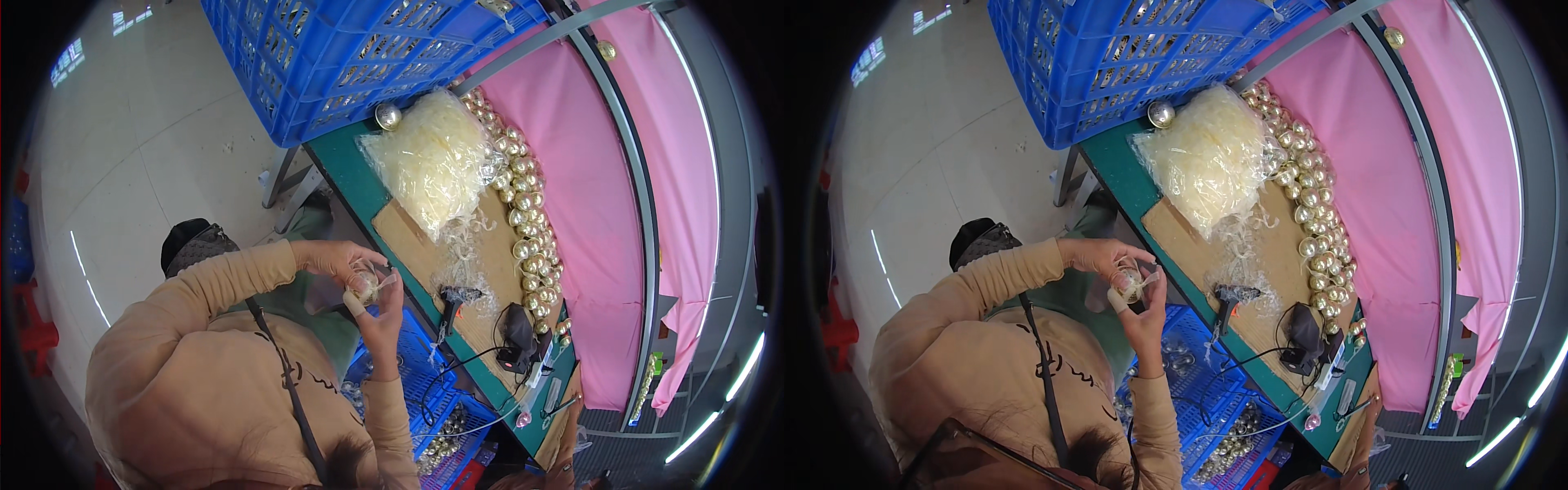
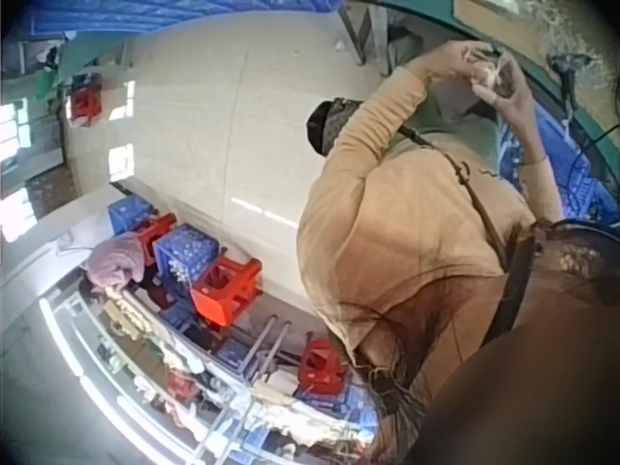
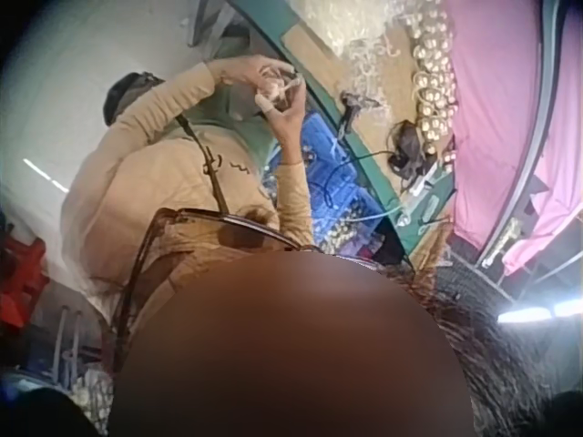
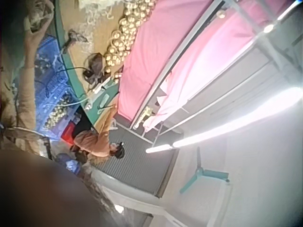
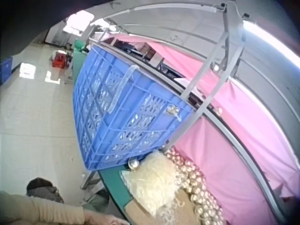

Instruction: Assembling Christmas baubles by inserting tops and adding decorative stuffing.

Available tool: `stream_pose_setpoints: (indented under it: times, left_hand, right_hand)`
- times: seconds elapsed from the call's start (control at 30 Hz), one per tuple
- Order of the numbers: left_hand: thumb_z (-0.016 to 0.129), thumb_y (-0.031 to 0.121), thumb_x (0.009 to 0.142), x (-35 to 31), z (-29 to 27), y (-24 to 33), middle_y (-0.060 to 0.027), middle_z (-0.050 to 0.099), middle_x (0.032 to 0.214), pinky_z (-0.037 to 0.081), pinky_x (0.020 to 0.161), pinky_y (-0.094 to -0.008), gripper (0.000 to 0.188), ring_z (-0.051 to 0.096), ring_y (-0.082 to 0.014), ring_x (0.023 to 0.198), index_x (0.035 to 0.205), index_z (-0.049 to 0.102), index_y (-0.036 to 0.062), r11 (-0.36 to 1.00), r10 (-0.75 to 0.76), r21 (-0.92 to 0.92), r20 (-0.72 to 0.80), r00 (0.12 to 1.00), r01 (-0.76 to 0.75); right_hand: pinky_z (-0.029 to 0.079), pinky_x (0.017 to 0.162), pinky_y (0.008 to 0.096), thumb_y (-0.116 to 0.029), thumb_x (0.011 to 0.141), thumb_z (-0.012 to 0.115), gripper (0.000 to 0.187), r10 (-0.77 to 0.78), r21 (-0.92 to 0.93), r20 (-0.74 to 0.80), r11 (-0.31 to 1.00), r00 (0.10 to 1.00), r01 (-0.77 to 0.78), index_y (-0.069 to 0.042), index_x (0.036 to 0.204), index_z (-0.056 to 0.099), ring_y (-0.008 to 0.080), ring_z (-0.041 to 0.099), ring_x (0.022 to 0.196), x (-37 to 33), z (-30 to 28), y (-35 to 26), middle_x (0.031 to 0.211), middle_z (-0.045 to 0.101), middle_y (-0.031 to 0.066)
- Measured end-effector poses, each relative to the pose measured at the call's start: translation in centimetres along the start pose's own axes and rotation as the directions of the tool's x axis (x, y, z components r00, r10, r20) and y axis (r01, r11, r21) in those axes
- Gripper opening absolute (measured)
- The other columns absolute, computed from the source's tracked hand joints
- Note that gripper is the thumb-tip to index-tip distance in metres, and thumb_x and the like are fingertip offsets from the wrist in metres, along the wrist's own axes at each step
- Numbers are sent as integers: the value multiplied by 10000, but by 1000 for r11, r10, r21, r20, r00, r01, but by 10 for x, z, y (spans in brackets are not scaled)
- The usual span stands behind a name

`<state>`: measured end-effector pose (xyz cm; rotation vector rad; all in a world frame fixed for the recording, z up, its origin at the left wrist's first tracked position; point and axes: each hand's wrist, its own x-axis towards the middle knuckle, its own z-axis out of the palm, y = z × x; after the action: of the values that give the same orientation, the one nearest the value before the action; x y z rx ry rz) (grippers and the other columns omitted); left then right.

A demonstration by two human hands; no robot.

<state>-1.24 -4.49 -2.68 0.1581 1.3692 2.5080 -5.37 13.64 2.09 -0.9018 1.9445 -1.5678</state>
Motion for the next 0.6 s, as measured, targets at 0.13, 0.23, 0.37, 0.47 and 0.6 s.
stream_pose_setpoints:
  times: [0.13, 0.23, 0.37, 0.47, 0.6]
  left_hand:
    - [773, 169, 706, -4, 13, 2, -133, 448, 1267, 414, 940, -317, 940, 459, -200, 1161, 1416, 176, 18, 974, 19, -227, 17, 1000, -14]
    - [744, 151, 723, -3, 20, -1, -124, 453, 1248, 402, 945, -309, 910, 454, -190, 1151, 1419, 172, 26, 967, 127, -227, 18, 992, -119]
    - [668, 85, 742, -4, 28, 1, -109, 477, 1200, 390, 947, -299, 826, 472, -173, 1105, 1417, 195, 37, 985, 159, -64, -71, 985, -163]
    - [634, 63, 747, -4, 32, 1, -103, 494, 1180, 395, 939, -294, 788, 480, -164, 1089, 1413, 214, 37, 984, 173, -11, -120, 978, -175]
    - [602, 63, 750, -4, 35, -1, -93, 513, 1176, 413, 918, -285, 751, 497, -150, 1064, 1405, 236, 29, 975, 207, 116, -198, 958, -187]
  right_hand:
    - [422, 917, 334, -135, 702, 762, 857, -94, -140, -87, 987, 992, 81, 12, 1361, 234, 246, 505, 1107, 0, 4, 1, 1247, 467, 180]
    - [442, 884, 330, -135, 700, 765, 832, -187, -330, -91, 932, 978, 148, 22, 1345, 264, 253, 524, 1073, -1, 9, 0, 1221, 481, 186]
    - [454, 858, 333, -142, 692, 771, 817, -173, -292, -147, 948, 974, 124, 39, 1325, 287, 262, 540, 1040, -1, 9, 0, 1206, 489, 187]
    - [405, 921, 321, -164, 673, 783, 870, -177, -361, -157, 926, 971, 111, 40, 1339, 263, 232, 515, 1077, 0, 8, 3, 1203, 506, 166]
    - [405, 923, 322, -162, 670, 785, 865, -212, -413, -156, 901, 965, 131, 41, 1336, 272, 233, 518, 1085, 0, 8, 5, 1193, 519, 170]
